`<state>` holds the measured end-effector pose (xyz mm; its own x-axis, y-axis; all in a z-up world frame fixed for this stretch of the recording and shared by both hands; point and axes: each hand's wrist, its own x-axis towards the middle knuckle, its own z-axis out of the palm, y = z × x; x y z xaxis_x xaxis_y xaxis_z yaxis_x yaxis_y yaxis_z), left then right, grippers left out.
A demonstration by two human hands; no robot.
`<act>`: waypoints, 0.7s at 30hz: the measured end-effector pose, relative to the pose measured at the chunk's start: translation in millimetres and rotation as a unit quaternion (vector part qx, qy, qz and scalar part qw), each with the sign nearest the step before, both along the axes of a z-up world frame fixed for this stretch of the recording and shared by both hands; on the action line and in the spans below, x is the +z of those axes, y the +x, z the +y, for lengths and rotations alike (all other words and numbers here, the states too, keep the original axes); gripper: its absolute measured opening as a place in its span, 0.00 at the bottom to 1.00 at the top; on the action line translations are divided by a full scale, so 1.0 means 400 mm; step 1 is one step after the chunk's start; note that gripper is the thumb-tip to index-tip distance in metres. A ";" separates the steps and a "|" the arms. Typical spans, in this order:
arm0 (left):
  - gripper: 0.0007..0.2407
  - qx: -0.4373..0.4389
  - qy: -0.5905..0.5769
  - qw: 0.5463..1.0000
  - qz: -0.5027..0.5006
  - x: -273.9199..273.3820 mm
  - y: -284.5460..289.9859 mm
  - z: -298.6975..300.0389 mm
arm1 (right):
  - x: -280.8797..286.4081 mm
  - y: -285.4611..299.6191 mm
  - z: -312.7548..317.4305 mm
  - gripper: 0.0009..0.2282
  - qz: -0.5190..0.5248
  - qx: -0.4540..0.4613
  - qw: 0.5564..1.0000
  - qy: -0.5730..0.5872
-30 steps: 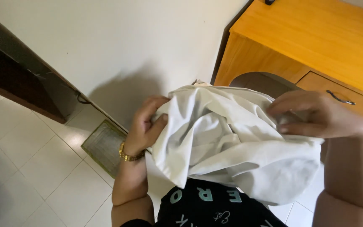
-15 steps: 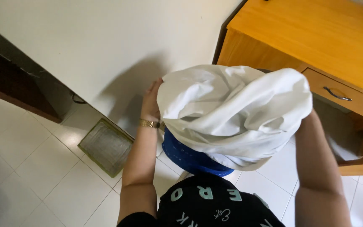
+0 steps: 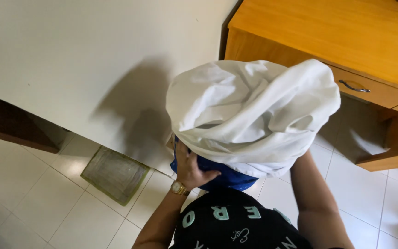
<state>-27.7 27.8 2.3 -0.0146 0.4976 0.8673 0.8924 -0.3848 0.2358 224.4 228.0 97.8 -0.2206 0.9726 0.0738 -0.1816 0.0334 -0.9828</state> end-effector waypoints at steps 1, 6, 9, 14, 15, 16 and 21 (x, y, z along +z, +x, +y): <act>0.43 -0.001 0.000 1.000 -0.001 -0.107 -0.002 0.041 | -0.016 -0.001 -0.017 0.20 0.013 -0.006 1.000 -0.007; 0.44 -0.008 -0.038 0.992 -0.124 0.051 -0.001 0.114 | -0.027 -0.008 -0.042 0.23 0.082 -0.031 0.995 -0.044; 0.34 -0.004 -0.051 0.989 -0.137 0.127 -0.002 0.173 | -0.057 0.019 -0.052 0.25 0.125 -0.050 0.988 -0.069; 0.30 0.035 -0.007 0.988 -0.153 0.115 -0.022 0.227 | -0.011 0.041 -0.075 0.29 0.173 -0.030 0.984 -0.041; 0.29 0.044 0.004 0.986 -0.158 0.110 -0.026 0.235 | 0.030 0.033 -0.090 0.31 0.178 -0.001 0.984 0.010; 0.29 0.055 0.015 0.985 -0.162 0.104 -0.031 0.242 | 0.065 0.016 -0.114 0.31 0.178 0.002 0.984 0.010; 0.25 0.103 0.071 0.976 -0.181 0.062 -0.063 0.275 | 0.030 -0.004 -0.155 0.46 -0.038 0.069 0.924 0.374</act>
<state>-52.9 137.6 27.0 -0.4188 0.3270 0.8472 0.8226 -0.2585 0.5064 223.0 166.0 109.6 -0.3718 0.6179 0.6929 -0.1662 0.6900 -0.7045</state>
